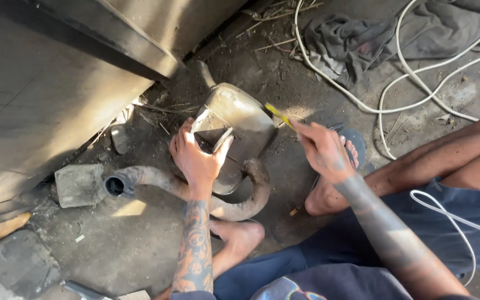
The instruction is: Scraping and cleaning a motorcycle exhaust pipe using a small hand tool to remove debris or rust.
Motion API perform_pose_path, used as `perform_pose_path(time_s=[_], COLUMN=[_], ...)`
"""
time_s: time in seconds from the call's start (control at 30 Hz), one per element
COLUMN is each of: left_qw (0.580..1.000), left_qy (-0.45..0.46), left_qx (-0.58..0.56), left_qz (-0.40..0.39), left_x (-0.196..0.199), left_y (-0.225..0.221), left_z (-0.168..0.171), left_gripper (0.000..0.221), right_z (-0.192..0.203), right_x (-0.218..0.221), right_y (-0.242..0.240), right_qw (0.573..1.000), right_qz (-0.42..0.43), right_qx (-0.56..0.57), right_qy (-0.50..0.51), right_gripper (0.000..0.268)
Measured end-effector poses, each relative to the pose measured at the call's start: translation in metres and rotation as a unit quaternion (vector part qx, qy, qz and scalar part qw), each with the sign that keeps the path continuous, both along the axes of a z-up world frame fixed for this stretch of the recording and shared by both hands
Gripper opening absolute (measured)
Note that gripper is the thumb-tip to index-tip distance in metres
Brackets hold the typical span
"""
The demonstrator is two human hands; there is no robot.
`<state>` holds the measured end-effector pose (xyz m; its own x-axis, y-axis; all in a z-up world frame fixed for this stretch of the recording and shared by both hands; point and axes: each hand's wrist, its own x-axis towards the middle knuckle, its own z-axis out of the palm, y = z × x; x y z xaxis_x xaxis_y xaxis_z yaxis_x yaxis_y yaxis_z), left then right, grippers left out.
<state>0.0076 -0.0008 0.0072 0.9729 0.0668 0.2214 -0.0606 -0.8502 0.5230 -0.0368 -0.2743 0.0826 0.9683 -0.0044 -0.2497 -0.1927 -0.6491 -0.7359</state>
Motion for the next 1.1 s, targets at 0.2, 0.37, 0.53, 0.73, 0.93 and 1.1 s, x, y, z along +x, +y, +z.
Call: perform_pose_path(time_s=[0.2,0.37,0.53,0.73,0.93,1.1], left_qw=[1.000,1.000,0.999,0.992,0.989,0.988], left_qy=[0.002,0.005,0.019,0.050,0.065,0.055], left_qx=[0.005,0.001,0.013,0.029,0.018,0.019], left_qz=[0.008,0.010,0.042,0.109,0.131,0.140], left_x=[-0.017,0.000,-0.008,-0.008,-0.009,-0.011], left_y=[0.000,-0.006,-0.003,-0.009,-0.010,-0.006], left_z=[0.001,0.000,0.000,-0.010,-0.011,-0.022], left_gripper=[0.098,0.096,0.097,0.097,0.098,0.096], right_z=[-0.057,-0.094,-0.047,-0.044,-0.037,-0.063], right_x=[0.045,0.007,0.012,-0.046,-0.076,-0.056], right_y=[-0.004,-0.056,0.009,0.026,0.010,-0.048], right_qw=[0.987,0.968,0.969,0.988,0.996,0.999], right_qz=[-0.121,-0.197,-0.133,-0.100,-0.028,0.008], right_qx=[0.104,0.153,0.205,0.113,0.080,0.002], right_qy=[-0.014,-0.015,-0.027,-0.044,0.002,0.035], right_gripper=[0.033,0.040,0.043,0.043,0.036,0.032])
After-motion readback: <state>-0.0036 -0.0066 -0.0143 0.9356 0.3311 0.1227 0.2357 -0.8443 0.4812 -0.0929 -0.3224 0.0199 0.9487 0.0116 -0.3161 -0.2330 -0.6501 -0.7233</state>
